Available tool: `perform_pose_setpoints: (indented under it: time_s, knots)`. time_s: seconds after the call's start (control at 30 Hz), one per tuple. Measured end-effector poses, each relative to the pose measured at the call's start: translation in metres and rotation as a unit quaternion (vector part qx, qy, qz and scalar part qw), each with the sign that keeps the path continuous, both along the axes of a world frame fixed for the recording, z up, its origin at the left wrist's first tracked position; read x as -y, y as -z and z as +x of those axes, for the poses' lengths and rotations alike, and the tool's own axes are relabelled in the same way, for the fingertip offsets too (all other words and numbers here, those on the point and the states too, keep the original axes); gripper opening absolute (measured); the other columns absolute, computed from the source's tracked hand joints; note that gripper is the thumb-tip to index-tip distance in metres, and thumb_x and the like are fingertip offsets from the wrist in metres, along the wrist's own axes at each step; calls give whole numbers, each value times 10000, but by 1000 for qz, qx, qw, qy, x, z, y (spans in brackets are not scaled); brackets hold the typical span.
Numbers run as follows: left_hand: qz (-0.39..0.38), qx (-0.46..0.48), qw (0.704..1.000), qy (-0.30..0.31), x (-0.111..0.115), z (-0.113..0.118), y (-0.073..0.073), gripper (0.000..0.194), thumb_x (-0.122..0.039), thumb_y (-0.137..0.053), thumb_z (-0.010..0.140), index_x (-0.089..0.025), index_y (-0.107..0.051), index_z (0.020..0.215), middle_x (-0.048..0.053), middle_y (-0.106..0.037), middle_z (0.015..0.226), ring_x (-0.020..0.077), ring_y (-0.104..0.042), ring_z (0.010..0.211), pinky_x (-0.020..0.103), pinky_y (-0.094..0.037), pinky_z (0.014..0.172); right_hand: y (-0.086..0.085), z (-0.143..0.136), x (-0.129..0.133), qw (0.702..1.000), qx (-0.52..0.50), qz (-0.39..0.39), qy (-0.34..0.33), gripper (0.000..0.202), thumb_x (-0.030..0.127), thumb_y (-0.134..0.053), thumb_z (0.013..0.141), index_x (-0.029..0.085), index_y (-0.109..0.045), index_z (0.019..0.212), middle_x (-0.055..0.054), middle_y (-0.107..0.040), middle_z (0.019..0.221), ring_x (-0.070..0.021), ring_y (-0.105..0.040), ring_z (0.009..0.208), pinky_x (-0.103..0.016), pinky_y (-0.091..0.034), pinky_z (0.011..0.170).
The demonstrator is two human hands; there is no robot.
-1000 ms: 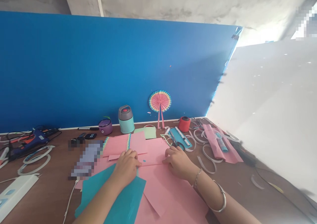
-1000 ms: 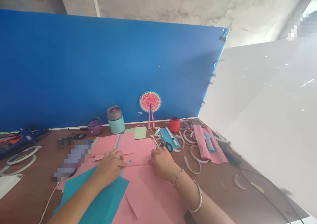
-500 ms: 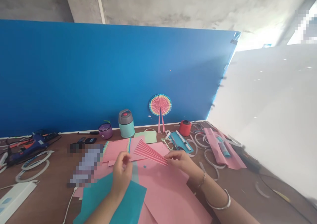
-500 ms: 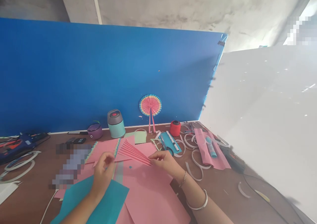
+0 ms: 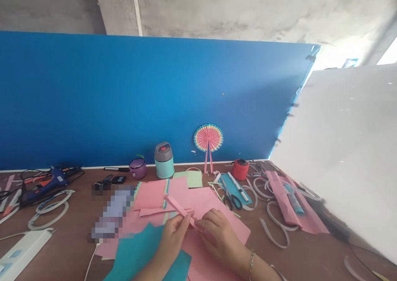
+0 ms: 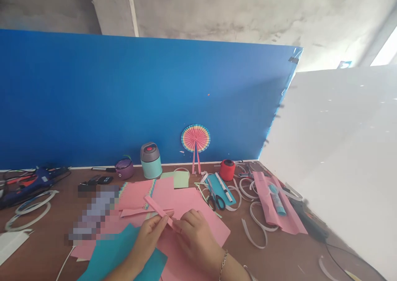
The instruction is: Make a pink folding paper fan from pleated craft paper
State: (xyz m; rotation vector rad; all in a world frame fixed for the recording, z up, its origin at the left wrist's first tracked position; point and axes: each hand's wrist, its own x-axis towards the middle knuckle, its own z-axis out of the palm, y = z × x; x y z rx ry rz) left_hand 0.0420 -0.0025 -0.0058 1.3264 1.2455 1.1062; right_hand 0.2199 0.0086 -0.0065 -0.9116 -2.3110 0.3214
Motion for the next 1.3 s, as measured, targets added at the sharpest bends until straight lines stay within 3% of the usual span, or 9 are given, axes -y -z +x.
perform_pose_setpoints:
  time_s: [0.2,0.33,0.43,0.57,0.77,0.83,1.0,1.17,1.3]
  knots:
    - [49,-26,997,57,6,-1,2,412,-516,-460,853,-227,-718,990,80,-573,1245,255,-451,1230,370,-329,1065,-10,1,2,982,-110,-151,13,193,352,-507,878,225,-598,992,-68,-594,974,-203,-537,927,-326,-436,812]
    - [57,-7,994,89,10,4,-1,395,-508,-494,839,-226,-718,1000,86,-580,1199,251,-485,1183,351,-359,1039,-9,-2,3,969,-102,-226,-5,268,416,-466,903,224,-650,875,-46,-631,869,-182,-565,842,-306,-432,785]
    - [33,25,997,64,8,5,-1,424,-525,-536,803,-203,-710,1018,87,-647,1093,262,-552,1088,371,-398,998,0,-2,1,970,-100,-219,11,328,433,-474,893,194,-632,734,-37,-625,752,-170,-556,737,-300,-422,726]
    - [-18,25,999,28,4,1,1,484,-558,-517,799,-184,-703,1043,93,-681,1050,289,-541,1115,418,-380,1010,1,-1,0,980,-83,-183,8,356,416,-473,886,183,-610,655,-32,-604,666,-168,-531,684,-306,-399,691]
    - [20,33,992,118,9,4,-10,439,-536,-475,840,-205,-732,970,64,-690,1050,266,-552,1103,406,-370,1030,-11,-7,3,965,-117,-236,7,296,449,-498,876,230,-698,882,-34,-643,743,-171,-540,726,-289,-411,695]
    - [19,36,991,126,10,6,-11,416,-521,-500,831,-208,-728,982,63,-690,1052,267,-552,1101,415,-361,1036,-11,-8,3,957,-139,-255,9,331,469,-489,877,224,-710,849,-37,-649,740,-168,-543,721,-280,-414,678]
    - [-25,69,997,18,7,3,-7,412,-538,-633,708,-184,-740,887,81,-700,996,283,-587,1024,413,-409,975,-6,-8,2,974,-121,-189,29,382,442,-503,871,186,-676,646,-31,-613,600,-158,-525,633,-306,-390,685]
    - [-13,94,993,69,8,3,-13,342,-501,-622,737,-183,-745,766,55,-706,839,248,-618,897,384,-442,911,-4,-8,3,976,-131,-171,31,285,399,-521,870,193,-672,743,-46,-674,730,-166,-567,710,-312,-393,729]
    - [-28,96,995,19,8,4,-11,338,-510,-676,675,-185,-738,743,57,-712,854,247,-613,896,355,-453,874,-5,-8,4,977,-120,-170,48,280,361,-534,859,185,-650,674,-40,-659,692,-161,-555,680,-306,-389,707]
